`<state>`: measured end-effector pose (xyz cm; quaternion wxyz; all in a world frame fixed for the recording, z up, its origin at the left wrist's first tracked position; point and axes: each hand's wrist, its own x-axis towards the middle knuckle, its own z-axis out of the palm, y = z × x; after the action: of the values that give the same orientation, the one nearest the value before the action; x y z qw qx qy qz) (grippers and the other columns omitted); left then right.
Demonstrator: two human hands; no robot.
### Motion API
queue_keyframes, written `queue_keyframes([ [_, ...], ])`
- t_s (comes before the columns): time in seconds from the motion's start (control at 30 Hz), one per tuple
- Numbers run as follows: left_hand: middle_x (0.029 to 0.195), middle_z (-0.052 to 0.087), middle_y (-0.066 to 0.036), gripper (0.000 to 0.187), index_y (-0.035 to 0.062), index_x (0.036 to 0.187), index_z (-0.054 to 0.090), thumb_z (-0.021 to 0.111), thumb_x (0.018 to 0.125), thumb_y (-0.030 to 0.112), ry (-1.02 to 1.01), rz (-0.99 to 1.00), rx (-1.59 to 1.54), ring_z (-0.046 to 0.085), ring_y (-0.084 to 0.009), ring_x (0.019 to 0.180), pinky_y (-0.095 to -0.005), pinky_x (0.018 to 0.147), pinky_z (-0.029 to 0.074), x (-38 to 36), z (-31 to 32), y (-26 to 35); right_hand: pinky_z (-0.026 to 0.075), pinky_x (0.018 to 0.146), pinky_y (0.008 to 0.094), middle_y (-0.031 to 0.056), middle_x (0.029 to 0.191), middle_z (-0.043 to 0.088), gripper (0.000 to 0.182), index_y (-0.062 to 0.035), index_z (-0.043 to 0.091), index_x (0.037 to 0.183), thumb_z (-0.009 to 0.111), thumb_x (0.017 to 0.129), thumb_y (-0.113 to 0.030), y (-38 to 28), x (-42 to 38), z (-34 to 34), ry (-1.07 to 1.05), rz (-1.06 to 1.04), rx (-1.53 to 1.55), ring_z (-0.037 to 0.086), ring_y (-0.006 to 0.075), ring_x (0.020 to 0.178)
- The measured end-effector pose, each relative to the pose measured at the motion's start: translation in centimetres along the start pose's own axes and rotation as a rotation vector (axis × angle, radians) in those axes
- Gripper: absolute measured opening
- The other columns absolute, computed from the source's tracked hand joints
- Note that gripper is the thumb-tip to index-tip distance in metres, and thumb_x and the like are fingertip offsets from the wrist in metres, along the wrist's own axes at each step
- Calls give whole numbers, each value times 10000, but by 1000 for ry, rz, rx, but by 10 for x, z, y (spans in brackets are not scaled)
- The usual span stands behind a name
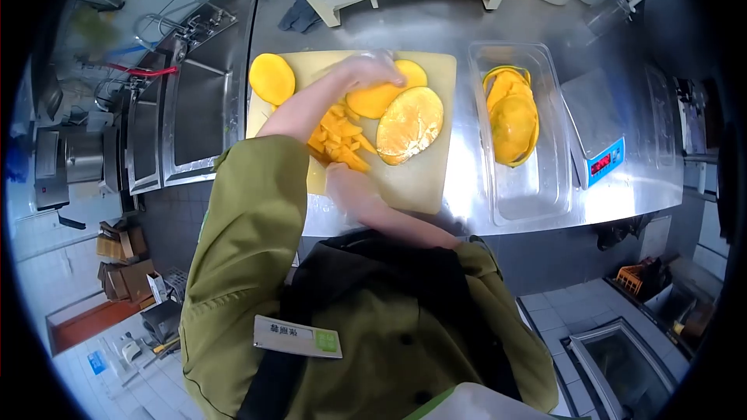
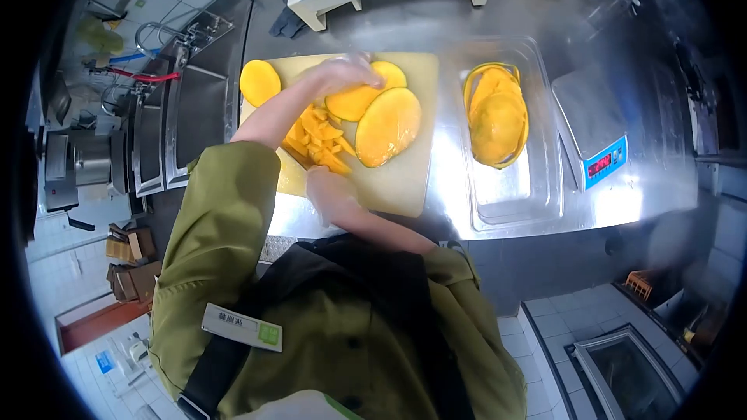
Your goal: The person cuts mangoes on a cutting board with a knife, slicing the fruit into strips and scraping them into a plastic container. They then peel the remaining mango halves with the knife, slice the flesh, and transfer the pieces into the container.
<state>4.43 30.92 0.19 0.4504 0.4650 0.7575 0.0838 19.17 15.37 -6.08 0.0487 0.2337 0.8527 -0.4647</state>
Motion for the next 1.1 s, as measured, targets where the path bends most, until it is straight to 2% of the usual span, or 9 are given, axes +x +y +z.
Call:
queue_keyframes([
  [0.23, 1251, 600, -140, 519, -49, 1261, 539, 681, 826, 196, 60, 7, -889, 598, -257, 1113, -331, 955, 472, -42, -21, -38, 549, 703, 461, 268, 902, 669, 210, 34, 599, 994, 462, 900, -95, -7, -4, -17, -88, 9, -26, 697, 377, 829],
  [0.33, 1194, 591, -130, 432, -11, 1222, 517, 648, 890, 233, 782, 770, 278, 576, -217, 1149, -334, 987, 473, -77, -42, -108, 550, 690, 444, 247, 882, 671, 213, 20, 590, 1031, 485, 905, -117, 2, -1, -10, -52, -24, -28, 700, 359, 813],
  [0.4, 1292, 548, -156, 435, 8, 1283, 457, 607, 939, 226, 168, 338, -1583, 546, -252, 1213, -363, 1048, 445, -122, -54, -93, 544, 693, 445, 231, 868, 669, 245, 26, 575, 1053, 503, 905, -156, -1, -6, -21, -121, 63, 66, 696, 356, 803],
  [0.53, 1445, 443, -159, 550, 39, 1431, 359, 472, 1000, 362, 781, 802, -1173, 498, -317, 1288, -414, 1084, 420, -209, 13, -106, 524, 761, 440, 203, 897, 674, 387, 56, 544, 1133, 536, 902, -255, -54, -26, -89, -339, 321, 251, 684, 350, 857],
  [0.63, 1360, 517, -143, 544, 58, 1438, 359, 535, 979, 291, 1084, 415, -690, 519, -261, 1255, -417, 1107, 378, -224, 58, -139, 515, 748, 402, 187, 904, 679, 529, 36, 477, 1312, 540, 924, -317, -59, -37, -89, -150, 286, 107, 675, 302, 808],
  [0.7, 1324, 516, -143, 533, 42, 1446, 319, 512, 1002, 266, 1043, 286, -1293, 538, -238, 1196, -391, 1056, 419, -247, 51, -122, 511, 746, 384, 187, 941, 681, 582, 17, 439, 1397, 529, 942, -335, -49, -43, -87, 20, 219, -61, 675, 275, 796],
  [0.83, 1307, 548, -121, 651, 50, 1429, 360, 483, 971, 496, 1047, 434, -1065, 525, -273, 1231, -457, 1094, 388, -221, 75, -205, 500, 791, 418, 219, 1025, 676, 507, -8, 459, 1373, 486, 973, -319, -68, -33, -111, 30, 234, -259, 674, 306, 885],
  [0.93, 1286, 558, -129, 731, 72, 1415, 395, 457, 938, 622, 409, 685, -2029, 518, -301, 1245, -518, 1100, 379, -212, 53, -242, 496, 769, 457, 237, 960, 663, 391, -29, 514, 1258, 463, 991, -310, -107, -28, -133, -49, 119, -434, 663, 357, 877],
  [1.1, 1181, 574, -161, 688, 65, 1389, 431, 457, 946, 591, 254, 833, -1943, 579, -311, 1087, -505, 937, 491, -231, 25, -215, 473, 693, 503, 250, 824, 626, 298, -19, 524, 1061, 437, 1006, -299, -145, -1, -152, -138, -44, -746, 622, 425, 794],
])
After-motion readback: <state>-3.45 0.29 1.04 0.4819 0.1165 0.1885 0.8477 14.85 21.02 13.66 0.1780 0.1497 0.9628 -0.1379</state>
